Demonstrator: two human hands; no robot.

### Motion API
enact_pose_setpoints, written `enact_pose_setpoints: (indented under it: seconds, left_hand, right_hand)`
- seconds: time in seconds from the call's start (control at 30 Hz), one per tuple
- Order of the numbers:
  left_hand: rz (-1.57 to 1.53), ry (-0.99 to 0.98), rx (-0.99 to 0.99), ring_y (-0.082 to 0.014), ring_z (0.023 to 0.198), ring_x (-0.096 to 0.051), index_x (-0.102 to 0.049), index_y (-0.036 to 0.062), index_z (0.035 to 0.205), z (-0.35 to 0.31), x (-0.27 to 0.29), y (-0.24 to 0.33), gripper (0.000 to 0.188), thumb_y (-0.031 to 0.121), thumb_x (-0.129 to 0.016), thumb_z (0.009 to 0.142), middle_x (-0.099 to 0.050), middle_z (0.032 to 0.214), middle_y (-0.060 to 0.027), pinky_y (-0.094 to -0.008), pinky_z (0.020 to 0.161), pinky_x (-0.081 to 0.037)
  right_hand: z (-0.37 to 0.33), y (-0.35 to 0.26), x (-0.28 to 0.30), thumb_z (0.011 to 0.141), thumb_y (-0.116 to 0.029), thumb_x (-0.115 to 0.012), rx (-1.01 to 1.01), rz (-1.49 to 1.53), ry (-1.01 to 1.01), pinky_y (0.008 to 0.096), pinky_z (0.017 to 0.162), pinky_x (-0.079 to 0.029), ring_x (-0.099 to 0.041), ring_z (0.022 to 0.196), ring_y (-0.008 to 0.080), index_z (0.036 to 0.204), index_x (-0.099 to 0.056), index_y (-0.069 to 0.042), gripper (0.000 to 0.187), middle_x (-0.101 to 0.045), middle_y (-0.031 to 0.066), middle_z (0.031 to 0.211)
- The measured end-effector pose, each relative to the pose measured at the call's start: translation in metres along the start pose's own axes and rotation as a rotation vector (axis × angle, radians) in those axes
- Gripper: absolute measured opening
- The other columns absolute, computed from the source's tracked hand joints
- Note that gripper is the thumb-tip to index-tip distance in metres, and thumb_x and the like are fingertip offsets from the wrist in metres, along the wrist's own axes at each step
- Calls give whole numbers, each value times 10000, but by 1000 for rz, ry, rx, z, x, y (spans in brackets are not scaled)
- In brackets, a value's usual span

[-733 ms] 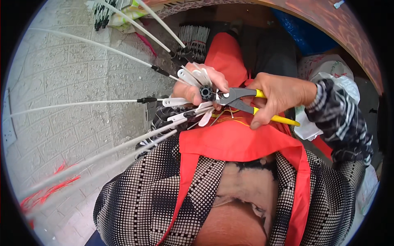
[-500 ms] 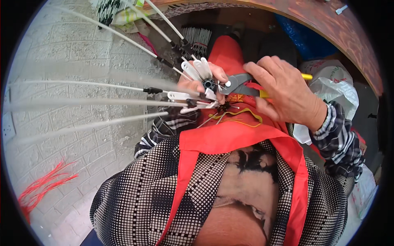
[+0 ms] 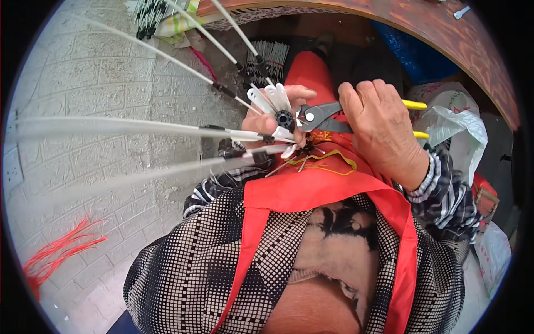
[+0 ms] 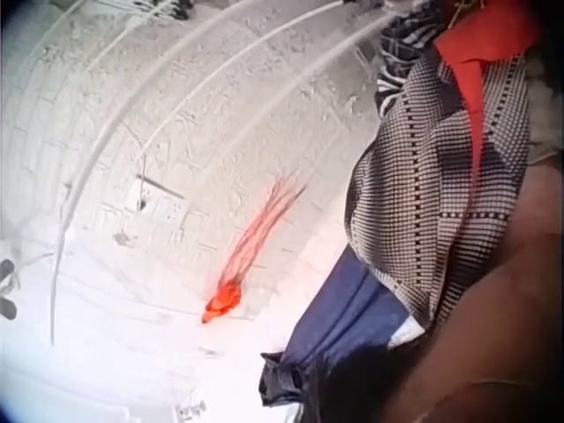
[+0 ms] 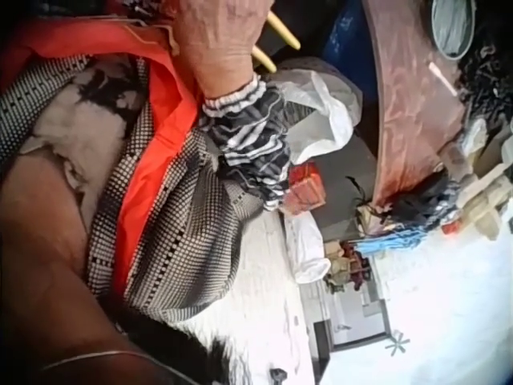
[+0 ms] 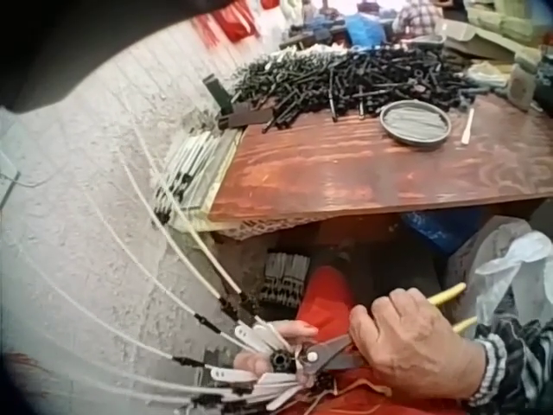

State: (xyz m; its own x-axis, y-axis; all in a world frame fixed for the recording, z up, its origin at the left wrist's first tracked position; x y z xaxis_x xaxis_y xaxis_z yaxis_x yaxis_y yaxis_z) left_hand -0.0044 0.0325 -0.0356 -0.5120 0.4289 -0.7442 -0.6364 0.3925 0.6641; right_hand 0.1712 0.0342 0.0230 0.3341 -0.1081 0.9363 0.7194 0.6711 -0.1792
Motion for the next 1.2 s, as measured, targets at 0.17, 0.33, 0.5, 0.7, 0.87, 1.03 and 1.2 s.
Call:
enact_pose_setpoints:
  seconds: [0.17,0.33,0.5,0.7,0.87,1.03,1.2]
  left_hand:
    - [-17,-15,7,-251,731,-684,-432,-108,1336,-9,9,-3,712,294,-735,833,-677,835,-212,-306,608,-555]
    - [-178,97,346,-252,736,-683,-451,-104,1327,-20,19,-10,696,270,-751,823,-683,845,-219,-308,614,-554]
    - [-6,-200,-190,-254,734,-682,-456,-111,1319,-9,4,-7,708,274,-765,812,-682,847,-226,-311,615,-554]
    - [86,-34,-19,-249,722,-680,-435,-143,1308,-6,-9,4,752,319,-764,814,-673,848,-223,-308,597,-552]
    - [25,-107,-159,-238,697,-677,-407,-163,1307,-4,5,-7,824,423,-734,827,-660,822,-199,-305,563,-547]
    - [40,-103,-120,-220,642,-662,-403,-162,1302,-4,3,1,864,508,-689,838,-650,773,-173,-293,528,-538]
    - [160,19,-124,-188,593,-645,-442,-153,1263,-9,-1,3,826,527,-664,850,-650,728,-147,-269,510,-526]
  right_hand:
    - [-2,-2,-6,706,-38,-636,-73,144,-91,377,699,-436,-517,772,287,922,-524,-30,243,-516,119,812]
    - [3,5,-1,704,-38,-644,-50,176,-157,392,719,-454,-542,793,311,882,-517,-37,218,-541,131,808]
    - [14,6,5,713,-29,-633,-2,138,-255,398,736,-465,-563,815,317,883,-525,-32,201,-557,136,809]
    - [13,8,12,715,-15,-622,44,223,-332,402,744,-468,-572,826,324,910,-527,-19,217,-567,144,816]
    - [15,4,9,716,-27,-629,89,249,-296,406,738,-460,-558,826,329,980,-531,-9,282,-567,154,893]
    - [7,-7,-16,735,-60,-638,28,294,-266,390,731,-428,-536,842,307,1082,-529,-5,368,-536,144,955]
    - [10,-12,0,787,-106,-612,57,102,-46,363,733,-383,-504,862,275,1181,-507,-7,420,-489,122,949]
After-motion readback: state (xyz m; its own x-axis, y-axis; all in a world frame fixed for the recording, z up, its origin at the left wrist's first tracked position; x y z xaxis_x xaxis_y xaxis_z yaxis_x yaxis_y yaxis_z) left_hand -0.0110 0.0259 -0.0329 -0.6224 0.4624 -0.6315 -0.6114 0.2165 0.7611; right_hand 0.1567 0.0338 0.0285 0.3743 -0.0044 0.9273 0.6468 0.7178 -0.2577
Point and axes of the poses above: each hand's wrist, its own z-axis towards the middle knuckle, its own x-axis out of the back of the hand, y = z × x, the point moved 5 cm from there along z, towards the middle knuckle
